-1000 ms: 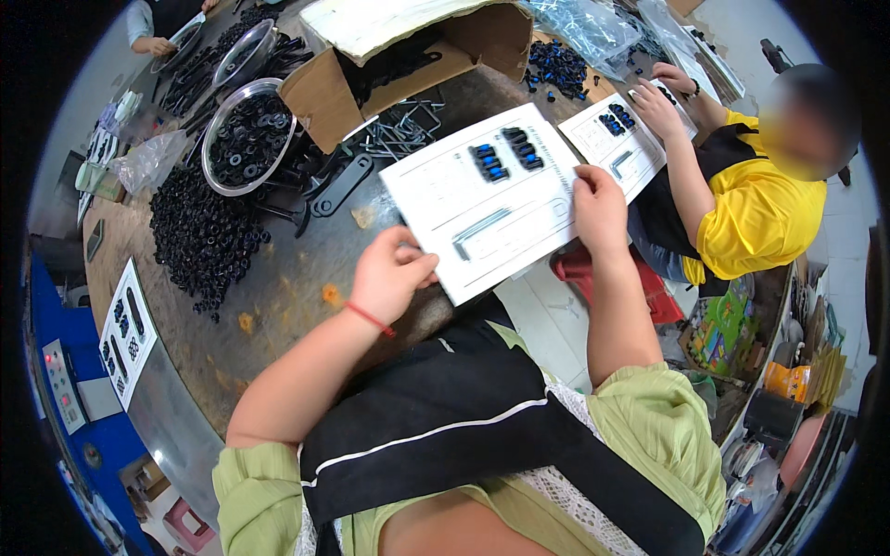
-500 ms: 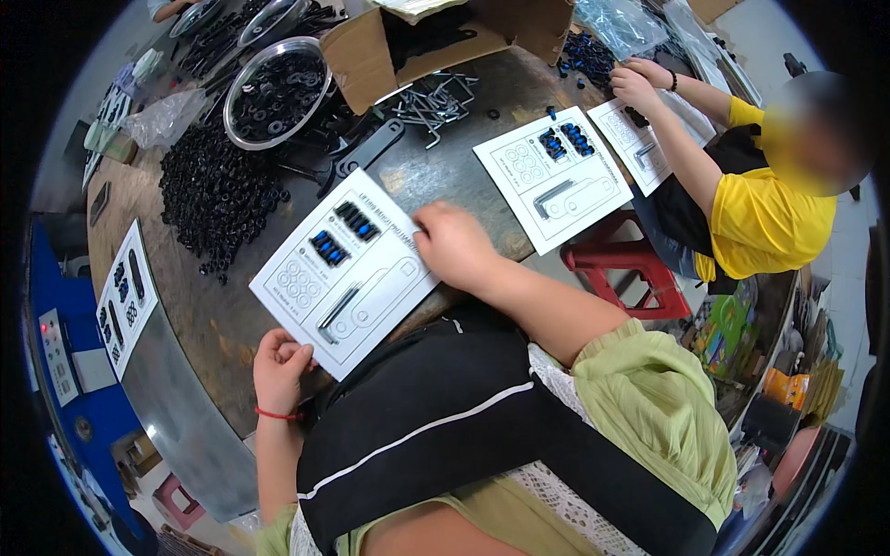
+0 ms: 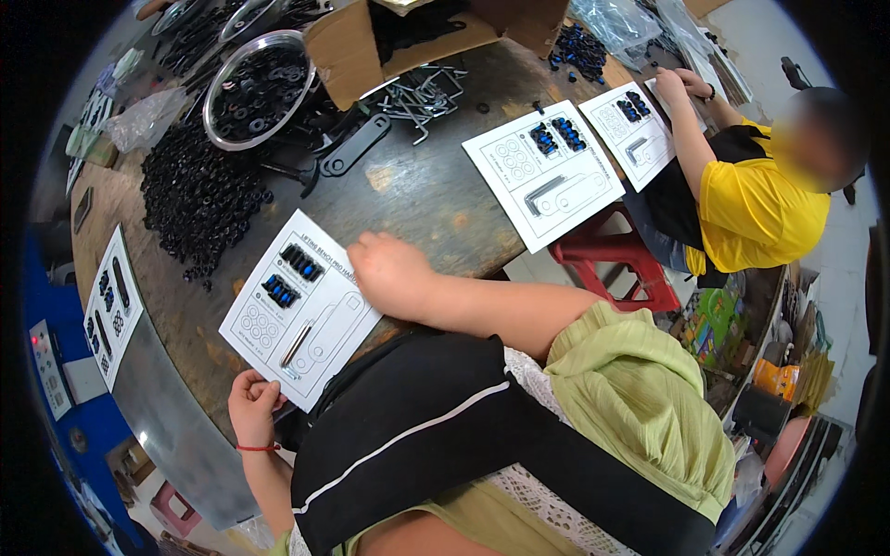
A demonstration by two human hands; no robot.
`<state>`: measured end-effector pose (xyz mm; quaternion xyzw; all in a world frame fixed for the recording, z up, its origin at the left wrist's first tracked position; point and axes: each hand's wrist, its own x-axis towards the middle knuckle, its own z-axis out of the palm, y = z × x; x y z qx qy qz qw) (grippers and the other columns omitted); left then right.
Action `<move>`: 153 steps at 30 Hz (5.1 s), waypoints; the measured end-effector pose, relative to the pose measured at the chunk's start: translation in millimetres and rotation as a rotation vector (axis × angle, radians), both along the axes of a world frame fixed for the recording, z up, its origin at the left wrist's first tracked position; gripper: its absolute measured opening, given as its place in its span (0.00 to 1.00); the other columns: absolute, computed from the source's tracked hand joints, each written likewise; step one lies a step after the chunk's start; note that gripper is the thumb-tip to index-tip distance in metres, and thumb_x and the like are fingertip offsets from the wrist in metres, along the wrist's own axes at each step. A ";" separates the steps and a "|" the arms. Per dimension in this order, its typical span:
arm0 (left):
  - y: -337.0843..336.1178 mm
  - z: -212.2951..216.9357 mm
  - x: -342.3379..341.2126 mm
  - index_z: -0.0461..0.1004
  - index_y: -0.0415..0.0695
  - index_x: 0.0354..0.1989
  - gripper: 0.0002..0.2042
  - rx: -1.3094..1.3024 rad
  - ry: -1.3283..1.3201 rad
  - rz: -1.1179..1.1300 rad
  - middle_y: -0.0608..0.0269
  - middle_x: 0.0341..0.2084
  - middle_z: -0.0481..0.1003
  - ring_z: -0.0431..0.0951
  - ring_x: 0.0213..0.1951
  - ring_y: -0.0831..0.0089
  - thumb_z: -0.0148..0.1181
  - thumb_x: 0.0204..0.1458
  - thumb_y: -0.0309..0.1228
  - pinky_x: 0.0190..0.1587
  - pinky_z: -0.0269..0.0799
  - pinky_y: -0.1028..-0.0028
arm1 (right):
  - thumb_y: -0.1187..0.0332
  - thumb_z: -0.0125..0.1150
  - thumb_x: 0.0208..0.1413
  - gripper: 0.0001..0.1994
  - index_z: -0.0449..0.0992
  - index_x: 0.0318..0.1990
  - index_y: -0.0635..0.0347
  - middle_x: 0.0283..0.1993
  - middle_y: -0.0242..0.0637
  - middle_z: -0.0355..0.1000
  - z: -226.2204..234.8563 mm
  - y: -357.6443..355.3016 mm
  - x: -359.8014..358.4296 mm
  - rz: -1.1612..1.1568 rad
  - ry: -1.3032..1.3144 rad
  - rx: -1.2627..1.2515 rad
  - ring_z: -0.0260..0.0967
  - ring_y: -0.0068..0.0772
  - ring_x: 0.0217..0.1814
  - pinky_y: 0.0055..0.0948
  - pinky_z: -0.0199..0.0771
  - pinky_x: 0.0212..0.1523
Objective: The person assembles door lock hardware by placing washers, screws, and handles onto a cardboard template. They repeatedly pick up small parts from a bowl and a box, arrange them on the template, and then move the completed template aside.
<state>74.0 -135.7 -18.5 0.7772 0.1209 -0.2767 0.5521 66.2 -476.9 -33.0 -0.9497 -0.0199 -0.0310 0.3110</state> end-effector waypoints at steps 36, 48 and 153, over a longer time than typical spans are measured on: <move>43.8 -41.9 55.3 0.70 0.39 0.27 0.15 0.675 -0.586 0.134 0.70 0.22 0.68 0.63 0.27 0.80 0.60 0.60 0.37 0.33 0.63 0.77 | 0.74 0.66 0.45 0.06 0.80 0.33 0.61 0.38 0.39 0.77 38.0 -290.5 -65.4 -0.515 -0.163 -0.126 0.74 0.44 0.41 0.35 0.75 0.44; 36.0 -43.6 52.2 0.68 0.39 0.27 0.13 0.628 -0.683 0.138 0.71 0.22 0.66 0.61 0.26 0.81 0.58 0.61 0.34 0.32 0.60 0.79 | 0.75 0.66 0.47 0.10 0.80 0.39 0.60 0.38 0.41 0.75 25.5 -273.7 -70.7 -0.537 -0.053 -0.112 0.75 0.42 0.39 0.36 0.75 0.42; -337.6 -1.2 3.3 0.56 0.43 0.69 0.45 0.175 -1.053 -1.499 0.54 0.71 0.51 0.49 0.72 0.62 0.60 0.49 0.60 0.73 0.37 0.50 | 0.76 0.53 0.54 0.19 0.71 0.55 0.71 0.53 0.56 0.73 -31.7 -300.2 -113.5 -0.900 -0.358 0.183 0.73 0.49 0.54 0.38 0.69 0.58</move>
